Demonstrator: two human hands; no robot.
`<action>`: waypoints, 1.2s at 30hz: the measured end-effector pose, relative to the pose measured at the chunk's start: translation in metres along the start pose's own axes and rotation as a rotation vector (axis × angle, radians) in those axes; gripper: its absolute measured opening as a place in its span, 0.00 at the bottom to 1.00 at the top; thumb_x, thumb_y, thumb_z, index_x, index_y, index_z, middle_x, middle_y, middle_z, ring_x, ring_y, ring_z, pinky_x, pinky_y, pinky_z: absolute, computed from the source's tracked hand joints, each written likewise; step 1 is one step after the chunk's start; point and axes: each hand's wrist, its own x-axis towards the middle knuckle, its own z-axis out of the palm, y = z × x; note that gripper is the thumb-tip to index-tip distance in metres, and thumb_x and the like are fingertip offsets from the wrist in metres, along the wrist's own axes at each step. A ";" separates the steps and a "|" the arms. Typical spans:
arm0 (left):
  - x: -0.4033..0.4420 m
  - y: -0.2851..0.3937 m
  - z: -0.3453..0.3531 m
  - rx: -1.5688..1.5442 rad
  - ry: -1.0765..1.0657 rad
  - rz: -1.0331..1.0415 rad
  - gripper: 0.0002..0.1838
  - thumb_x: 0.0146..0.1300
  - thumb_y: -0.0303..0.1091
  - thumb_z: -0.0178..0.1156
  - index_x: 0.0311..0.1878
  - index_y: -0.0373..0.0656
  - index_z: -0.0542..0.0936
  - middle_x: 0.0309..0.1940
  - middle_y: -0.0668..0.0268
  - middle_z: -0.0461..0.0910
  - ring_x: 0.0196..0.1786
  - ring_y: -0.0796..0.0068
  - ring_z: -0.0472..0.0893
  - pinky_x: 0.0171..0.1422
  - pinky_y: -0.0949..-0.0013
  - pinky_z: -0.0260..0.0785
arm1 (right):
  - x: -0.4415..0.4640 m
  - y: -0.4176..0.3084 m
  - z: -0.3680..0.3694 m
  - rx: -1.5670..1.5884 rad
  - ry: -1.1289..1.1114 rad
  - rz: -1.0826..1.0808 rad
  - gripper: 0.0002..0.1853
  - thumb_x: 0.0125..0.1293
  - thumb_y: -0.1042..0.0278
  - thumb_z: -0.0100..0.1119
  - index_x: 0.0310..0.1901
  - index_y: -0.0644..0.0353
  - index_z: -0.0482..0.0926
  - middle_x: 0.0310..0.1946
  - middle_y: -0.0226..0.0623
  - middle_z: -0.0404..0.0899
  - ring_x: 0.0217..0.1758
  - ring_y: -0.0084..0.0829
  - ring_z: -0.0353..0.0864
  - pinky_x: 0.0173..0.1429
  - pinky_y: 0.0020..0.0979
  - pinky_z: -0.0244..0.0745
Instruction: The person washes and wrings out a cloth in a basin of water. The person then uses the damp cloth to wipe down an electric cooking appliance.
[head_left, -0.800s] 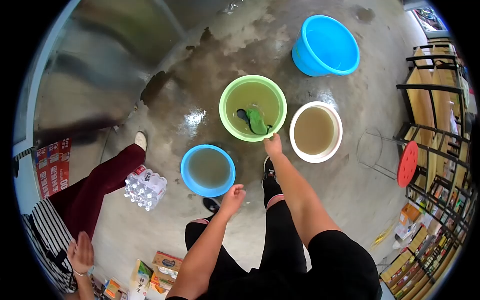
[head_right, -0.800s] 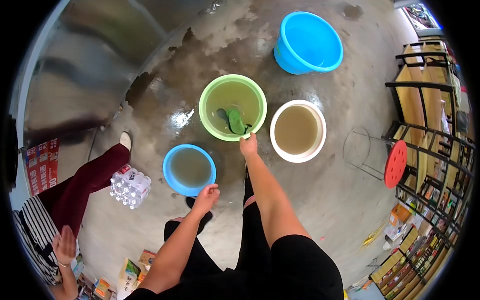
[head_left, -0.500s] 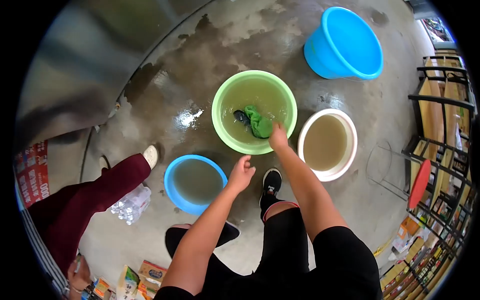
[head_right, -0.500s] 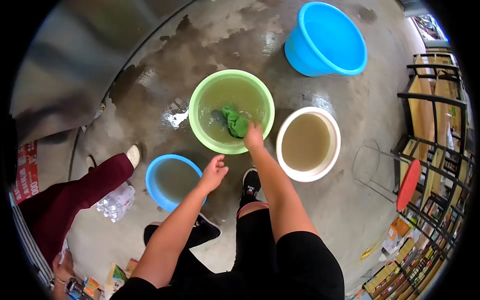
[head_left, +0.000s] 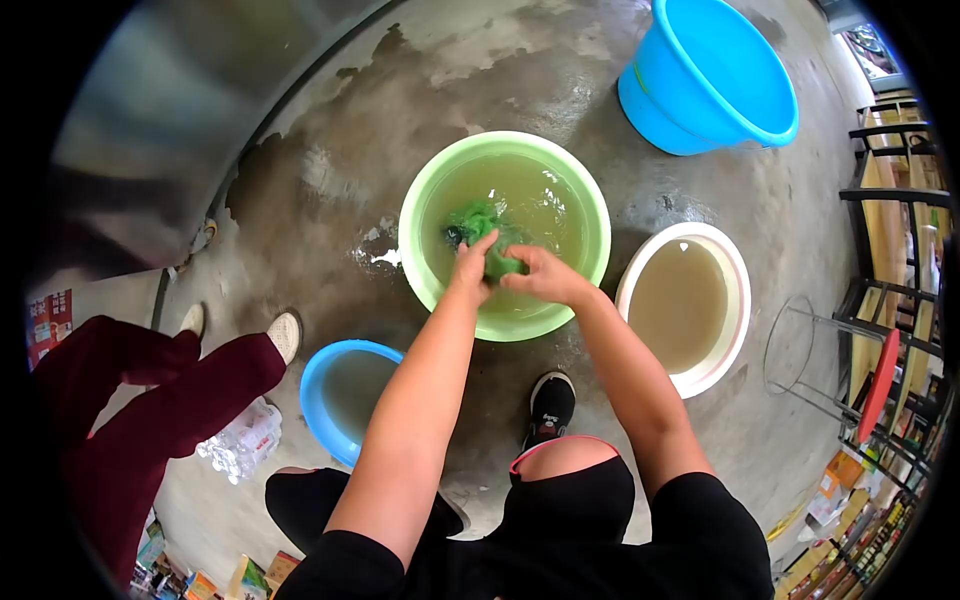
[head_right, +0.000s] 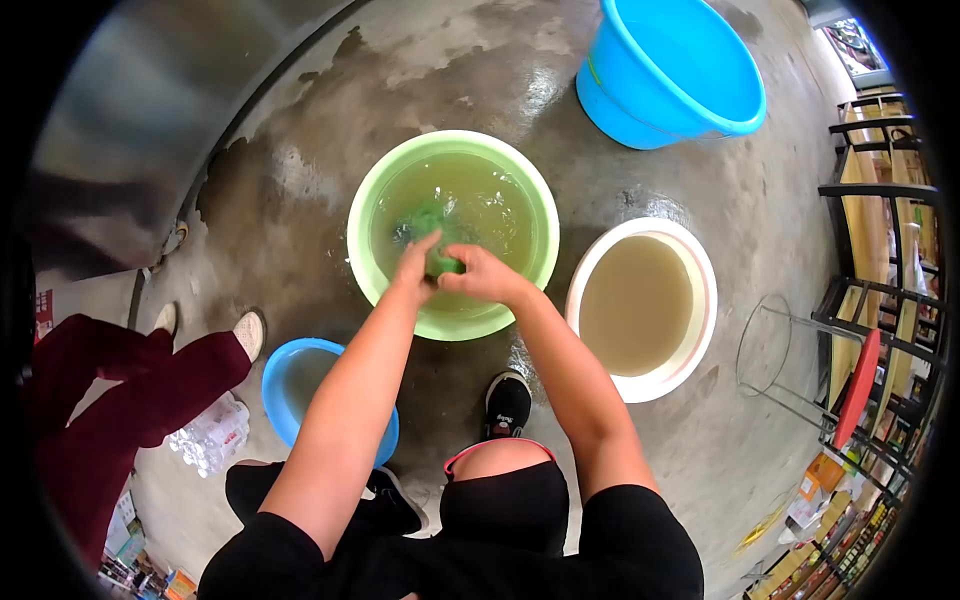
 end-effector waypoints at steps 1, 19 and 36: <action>0.025 -0.011 -0.014 0.006 -0.003 0.002 0.33 0.61 0.45 0.57 0.64 0.45 0.56 0.57 0.53 0.66 0.55 0.59 0.72 0.48 0.59 0.73 | -0.005 -0.011 -0.001 -0.075 -0.095 -0.130 0.20 0.54 0.66 0.60 0.49 0.62 0.75 0.33 0.32 0.77 0.34 0.23 0.73 0.39 0.28 0.71; -0.020 -0.011 0.006 0.127 -0.004 0.043 0.16 0.66 0.46 0.47 0.45 0.44 0.73 0.37 0.66 0.76 0.37 0.69 0.77 0.40 0.63 0.73 | 0.031 -0.003 0.042 0.494 0.611 0.067 0.18 0.65 0.53 0.48 0.36 0.64 0.74 0.27 0.37 0.74 0.31 0.30 0.71 0.40 0.30 0.67; -0.034 -0.001 -0.008 0.255 0.148 0.049 0.37 0.63 0.45 0.54 0.70 0.56 0.45 0.68 0.56 0.48 0.68 0.49 0.53 0.61 0.37 0.53 | 0.049 0.050 0.006 -0.465 0.164 0.060 0.20 0.56 0.65 0.57 0.51 0.57 0.70 0.47 0.45 0.72 0.53 0.39 0.70 0.55 0.37 0.66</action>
